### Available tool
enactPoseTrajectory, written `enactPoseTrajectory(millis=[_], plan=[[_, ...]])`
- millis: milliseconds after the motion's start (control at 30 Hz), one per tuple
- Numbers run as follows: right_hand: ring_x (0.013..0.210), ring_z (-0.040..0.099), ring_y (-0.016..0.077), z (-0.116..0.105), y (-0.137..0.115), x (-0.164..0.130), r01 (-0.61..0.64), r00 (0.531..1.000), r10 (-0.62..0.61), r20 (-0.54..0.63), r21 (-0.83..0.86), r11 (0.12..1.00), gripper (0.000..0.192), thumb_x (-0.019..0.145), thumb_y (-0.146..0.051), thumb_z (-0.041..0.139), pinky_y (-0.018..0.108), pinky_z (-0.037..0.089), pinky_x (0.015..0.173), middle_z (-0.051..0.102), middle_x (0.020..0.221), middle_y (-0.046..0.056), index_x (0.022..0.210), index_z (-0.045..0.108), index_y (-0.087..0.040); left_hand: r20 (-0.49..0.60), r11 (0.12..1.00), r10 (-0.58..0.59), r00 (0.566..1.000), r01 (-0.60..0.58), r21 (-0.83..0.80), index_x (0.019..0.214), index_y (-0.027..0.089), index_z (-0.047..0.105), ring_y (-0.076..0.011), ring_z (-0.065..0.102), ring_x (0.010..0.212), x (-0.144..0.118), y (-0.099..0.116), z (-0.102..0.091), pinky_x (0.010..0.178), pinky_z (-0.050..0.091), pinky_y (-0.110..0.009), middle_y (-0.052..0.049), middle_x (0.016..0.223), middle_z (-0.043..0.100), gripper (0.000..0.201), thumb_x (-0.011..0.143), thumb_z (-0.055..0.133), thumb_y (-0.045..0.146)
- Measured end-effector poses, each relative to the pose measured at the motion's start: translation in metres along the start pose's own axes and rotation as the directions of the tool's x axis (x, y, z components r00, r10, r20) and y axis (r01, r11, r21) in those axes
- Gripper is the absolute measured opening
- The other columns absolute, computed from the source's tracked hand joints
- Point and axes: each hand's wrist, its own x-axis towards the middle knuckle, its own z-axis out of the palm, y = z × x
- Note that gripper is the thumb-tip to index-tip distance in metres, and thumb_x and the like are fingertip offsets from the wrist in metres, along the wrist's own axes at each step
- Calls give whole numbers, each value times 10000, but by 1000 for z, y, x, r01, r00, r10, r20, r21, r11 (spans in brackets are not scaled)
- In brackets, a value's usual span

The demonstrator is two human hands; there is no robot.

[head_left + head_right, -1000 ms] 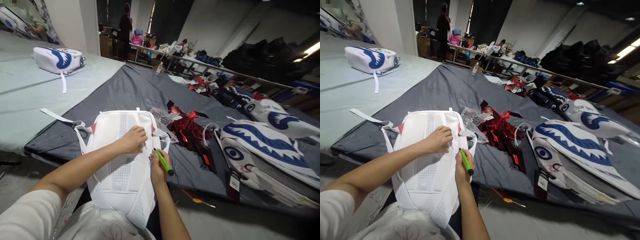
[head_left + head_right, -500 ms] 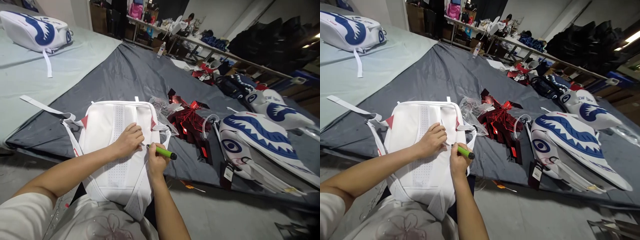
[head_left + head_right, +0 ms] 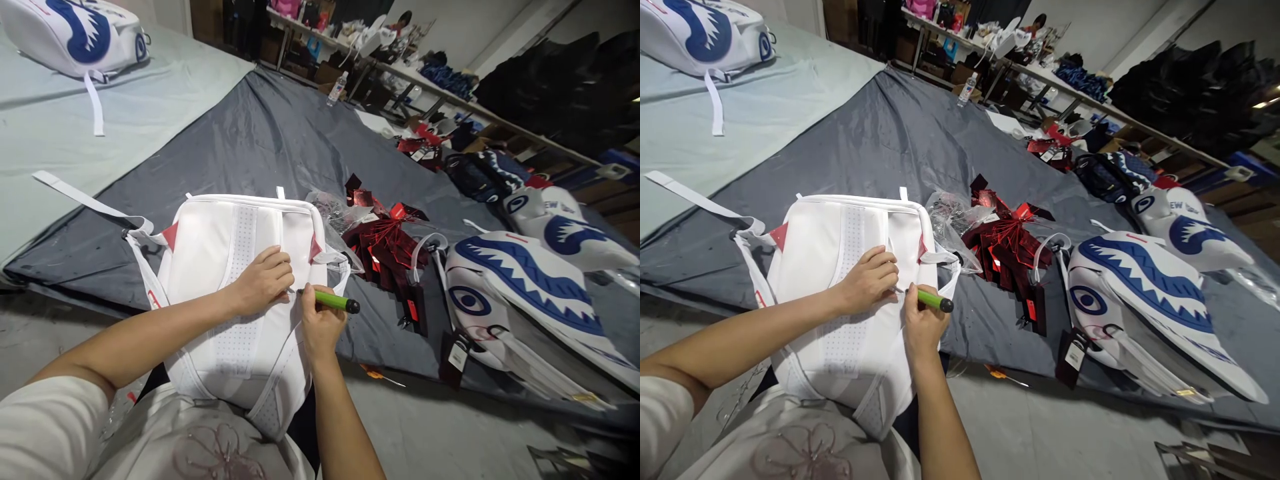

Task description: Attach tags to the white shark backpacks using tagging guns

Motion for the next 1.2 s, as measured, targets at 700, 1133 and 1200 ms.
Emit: enactPoseTrajectory(millis=[700, 1133, 1200], plan=[[577, 616, 206, -12, -3, 16, -33, 986, 40, 163, -50, 998, 502, 913, -571, 467, 312, 430, 606, 676, 632, 72, 700, 666, -162, 4, 1000, -1, 1000, 1, 1, 843, 203, 568, -233, 558, 1073, -1, -2, 0, 1133, 361, -444, -36, 905, 654, 227, 923, 587, 415], [507, 544, 187, -15, -13, 24, -156, 945, 176, 277, -93, 983, 552, 870, -636, 443, 304, 352, 571, 585, 513, 56, 558, 562, -197, -1, 1000, -3, 1000, 3, -13, 841, 196, 545, -230, 543, 1096, -2, -1, 3, 1166, 346, -445, -38, 908, 648, 203, 910, 605, 378], [479, 497, 166, -15, -17, 27, -196, 923, 219, 316, -103, 975, 575, 866, -657, 440, 299, 318, 549, 535, 472, 35, 506, 501, -212, -4, 1000, 0, 1000, 0, -16, 845, 195, 544, -231, 541, 1097, -2, -1, 3, 1165, 347, -445, -38, 907, 646, 210, 909, 606, 386]])
